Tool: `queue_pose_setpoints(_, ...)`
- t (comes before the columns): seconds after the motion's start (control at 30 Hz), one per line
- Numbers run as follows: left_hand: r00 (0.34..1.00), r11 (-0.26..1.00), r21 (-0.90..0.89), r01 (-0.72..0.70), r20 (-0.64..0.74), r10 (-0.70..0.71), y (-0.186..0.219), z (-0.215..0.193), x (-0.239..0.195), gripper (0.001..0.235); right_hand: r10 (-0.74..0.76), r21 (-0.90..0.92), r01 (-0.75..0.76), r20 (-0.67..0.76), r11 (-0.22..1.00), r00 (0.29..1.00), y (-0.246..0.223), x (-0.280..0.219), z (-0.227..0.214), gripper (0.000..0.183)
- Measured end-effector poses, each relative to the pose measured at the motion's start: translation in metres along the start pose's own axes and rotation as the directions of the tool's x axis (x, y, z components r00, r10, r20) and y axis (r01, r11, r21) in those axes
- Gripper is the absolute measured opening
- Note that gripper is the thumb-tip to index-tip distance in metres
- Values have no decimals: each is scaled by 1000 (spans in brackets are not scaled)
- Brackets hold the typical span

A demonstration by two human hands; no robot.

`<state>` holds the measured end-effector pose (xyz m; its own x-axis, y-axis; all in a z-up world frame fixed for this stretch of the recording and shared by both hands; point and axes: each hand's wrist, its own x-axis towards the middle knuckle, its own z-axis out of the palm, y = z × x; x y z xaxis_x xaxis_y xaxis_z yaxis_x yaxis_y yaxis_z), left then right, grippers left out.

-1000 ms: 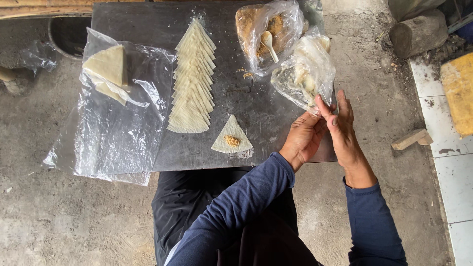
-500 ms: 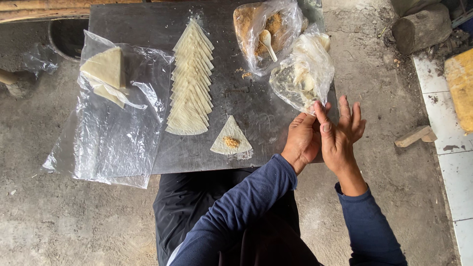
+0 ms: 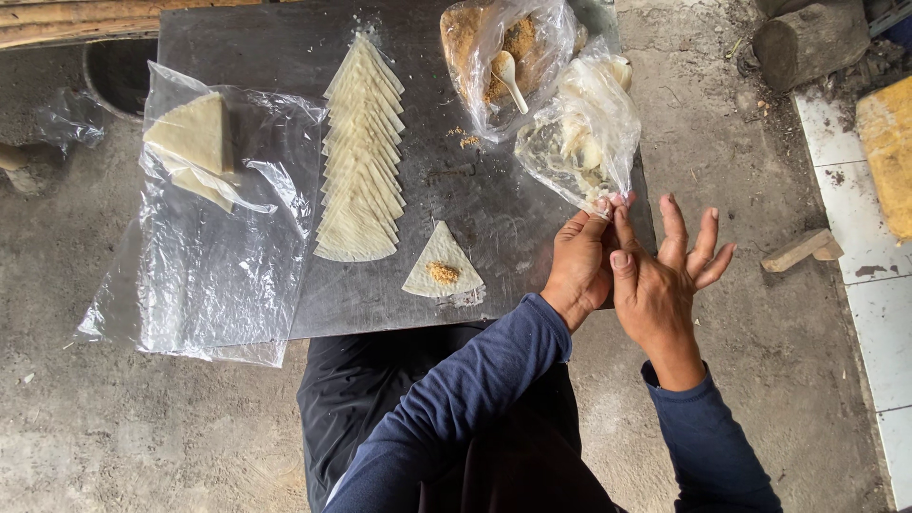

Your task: The person assembles samosas by placing a triangular dough wrapper on a metal table, adding a spoonful of filling, and folding the wrapper into a sealed triangle. The process is repeated for multiple units, with finished samosas placed to the side.

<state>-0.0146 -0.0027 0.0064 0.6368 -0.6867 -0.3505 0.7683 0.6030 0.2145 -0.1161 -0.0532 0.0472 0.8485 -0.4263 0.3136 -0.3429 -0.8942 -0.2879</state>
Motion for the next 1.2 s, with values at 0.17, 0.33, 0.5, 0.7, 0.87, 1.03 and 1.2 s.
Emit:
queue_pose_setpoints(0.17,998,997,77,0,-57,4,2,-2,-4,20,95,-12,-97,-147,995,985,4,-14,-5,54)
queue_pose_setpoints(0.33,994,986,139,95,-63,-87,13,9,-31,24,299,338,-228,-177,913,937,3,-39,-25,49)
queue_pose_setpoints(0.5,966,927,310,212,74,-246,27,22,-112,36,374,936,-43,-98,350,922,-22,-55,-37,58)
queue_pose_setpoints(0.7,888,331,842,-427,459,-20,119,2,-197,26,104,735,-73,192,-674,976,-46,-69,-47,75)
queue_pose_setpoints(0.87,711,-463,768,-442,615,342,198,-16,-218,16,102,994,-106,106,-1,989,-84,-61,-34,36)
queue_pose_setpoints(1.03,683,-691,713,-118,564,465,224,-38,-218,29,-73,449,69,-9,891,997,-132,-47,-16,30)
queue_pose_setpoints(1.2,681,-709,695,-118,576,452,226,-52,-205,32,-149,108,153,-45,982,988,-161,-34,1,33)
